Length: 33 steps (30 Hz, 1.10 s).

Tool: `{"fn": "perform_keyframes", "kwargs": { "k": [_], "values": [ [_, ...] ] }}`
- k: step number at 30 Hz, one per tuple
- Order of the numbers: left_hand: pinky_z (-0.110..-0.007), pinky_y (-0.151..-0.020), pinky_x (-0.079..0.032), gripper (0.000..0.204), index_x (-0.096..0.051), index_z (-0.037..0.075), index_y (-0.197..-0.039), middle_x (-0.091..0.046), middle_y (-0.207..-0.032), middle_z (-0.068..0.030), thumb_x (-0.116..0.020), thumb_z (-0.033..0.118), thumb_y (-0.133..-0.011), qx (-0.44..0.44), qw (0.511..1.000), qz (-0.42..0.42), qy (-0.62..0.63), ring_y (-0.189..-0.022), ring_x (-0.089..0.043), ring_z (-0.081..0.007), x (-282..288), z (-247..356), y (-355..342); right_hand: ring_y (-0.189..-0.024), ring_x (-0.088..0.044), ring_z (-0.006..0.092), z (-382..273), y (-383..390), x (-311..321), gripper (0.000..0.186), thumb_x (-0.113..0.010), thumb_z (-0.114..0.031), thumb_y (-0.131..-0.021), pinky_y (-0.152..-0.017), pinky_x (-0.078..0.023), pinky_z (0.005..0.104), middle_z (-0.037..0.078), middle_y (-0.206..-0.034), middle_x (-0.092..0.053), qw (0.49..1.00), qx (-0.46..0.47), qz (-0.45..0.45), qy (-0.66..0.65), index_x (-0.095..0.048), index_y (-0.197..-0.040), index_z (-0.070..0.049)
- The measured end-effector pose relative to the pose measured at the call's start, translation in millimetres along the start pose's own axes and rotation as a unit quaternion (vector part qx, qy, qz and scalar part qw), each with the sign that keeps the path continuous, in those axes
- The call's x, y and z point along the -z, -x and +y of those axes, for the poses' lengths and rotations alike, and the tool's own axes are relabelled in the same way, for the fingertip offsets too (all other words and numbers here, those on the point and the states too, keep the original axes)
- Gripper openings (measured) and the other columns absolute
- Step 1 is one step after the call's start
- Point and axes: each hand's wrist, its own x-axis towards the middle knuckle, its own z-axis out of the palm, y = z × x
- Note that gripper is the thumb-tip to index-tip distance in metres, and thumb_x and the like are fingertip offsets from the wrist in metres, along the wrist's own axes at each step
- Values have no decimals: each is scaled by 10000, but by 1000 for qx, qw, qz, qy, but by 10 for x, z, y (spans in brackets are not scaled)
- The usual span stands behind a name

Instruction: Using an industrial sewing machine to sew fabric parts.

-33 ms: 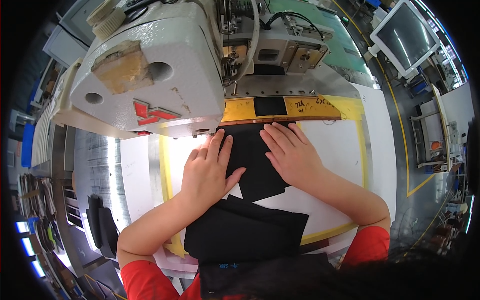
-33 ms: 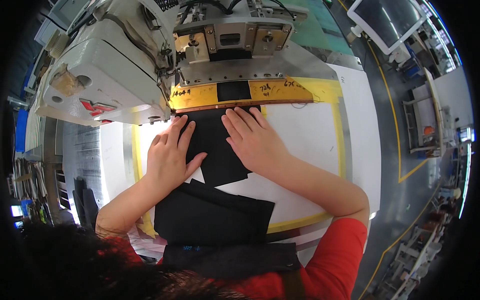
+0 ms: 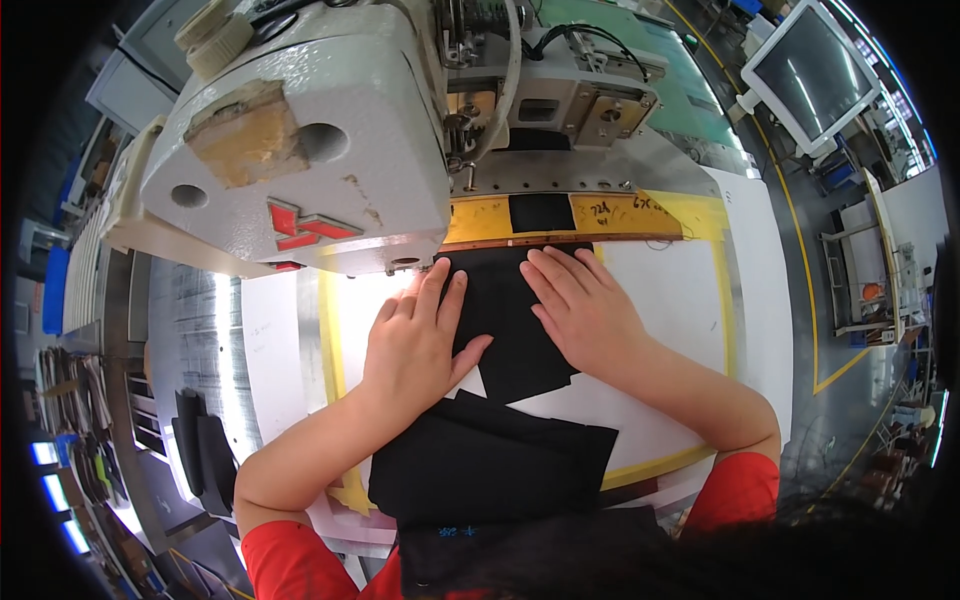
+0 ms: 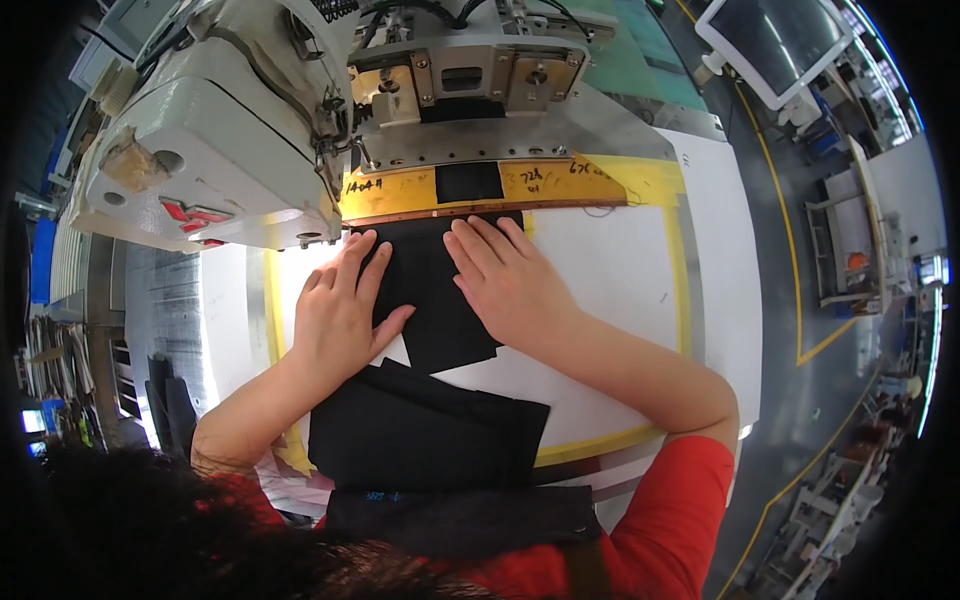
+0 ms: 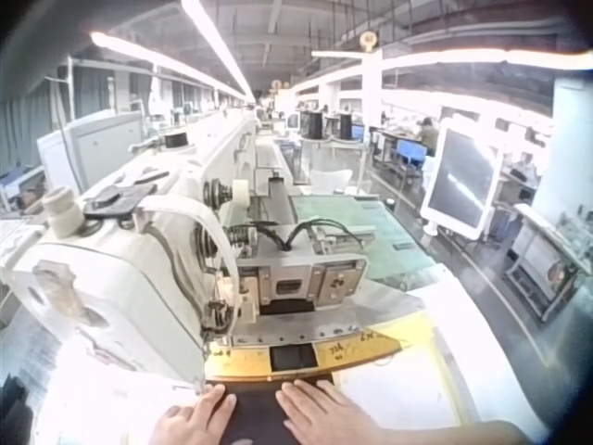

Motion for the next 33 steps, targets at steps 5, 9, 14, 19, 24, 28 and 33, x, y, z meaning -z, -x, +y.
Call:
{"fn": "perform_keyframes", "kwargs": {
  "k": [5,9,14,19,24,28,33],
  "values": [
    [-385,-903,-433,651,-509,-4,-1267,-483,-1302,-178,-679,405,-789,0,1000,-5,-6,-1180,-522,-319,-1,20,-16,-1209,-490,323,6,14,-23,455,-573,-204,-887,-1030,-382,419,212,-1278,-493,1000,8,5,11,-497,-1231,83],
    [-380,-887,-441,649,-508,0,-1268,-485,-1300,-174,-684,394,-783,-7,1000,5,-13,-1118,-556,-310,12,36,-16,-1197,-508,305,9,0,-20,454,-652,-149,-826,-1002,-423,416,177,-1289,-488,1000,-2,10,-14,-529,-1209,60],
    [-381,-825,-459,641,-514,28,-1262,-505,-1276,-152,-704,366,-750,27,1000,-15,-5,-881,-595,-288,49,74,-9,-1188,-512,335,43,8,-27,447,-588,-186,-875,-1019,-394,416,232,-1251,-507,999,15,13,-46,-501,-1205,102],
    [-367,-805,-455,628,-531,24,-1242,-538,-1209,-151,-703,370,-748,10,1000,10,-19,-875,-576,-279,76,69,-43,-1176,-519,306,62,-4,-43,451,-651,-167,-831,-991,-422,412,181,-1256,-507,998,13,44,-53,-529,-1197,66],
    [-359,-796,-449,601,-545,13,-1212,-553,-1149,-149,-694,372,-753,9,999,18,-29,-913,-559,-274,82,72,-80,-1168,-523,310,96,-29,-52,446,-647,-177,-833,-991,-418,405,188,-1242,-516,997,23,49,-52,-536,-1187,70],
    [-381,-817,-447,565,-539,17,-1186,-541,-1142,-151,-687,347,-751,16,999,26,-24,-981,-558,-304,81,107,-100,-1158,-529,310,124,-25,-60,419,-633,-183,-842,-995,-411,393,195,-1239,-517,997,41,51,-48,-554,-1160,77],
    [-400,-848,-446,556,-530,19,-1174,-530,-1153,-159,-693,322,-737,29,999,26,-25,-1062,-552,-333,88,171,-114,-1147,-530,304,161,15,-75,412,-632,-190,-844,-995,-409,389,195,-1219,-525,995,55,70,-46,-560,-1148,79]
  ]
}}
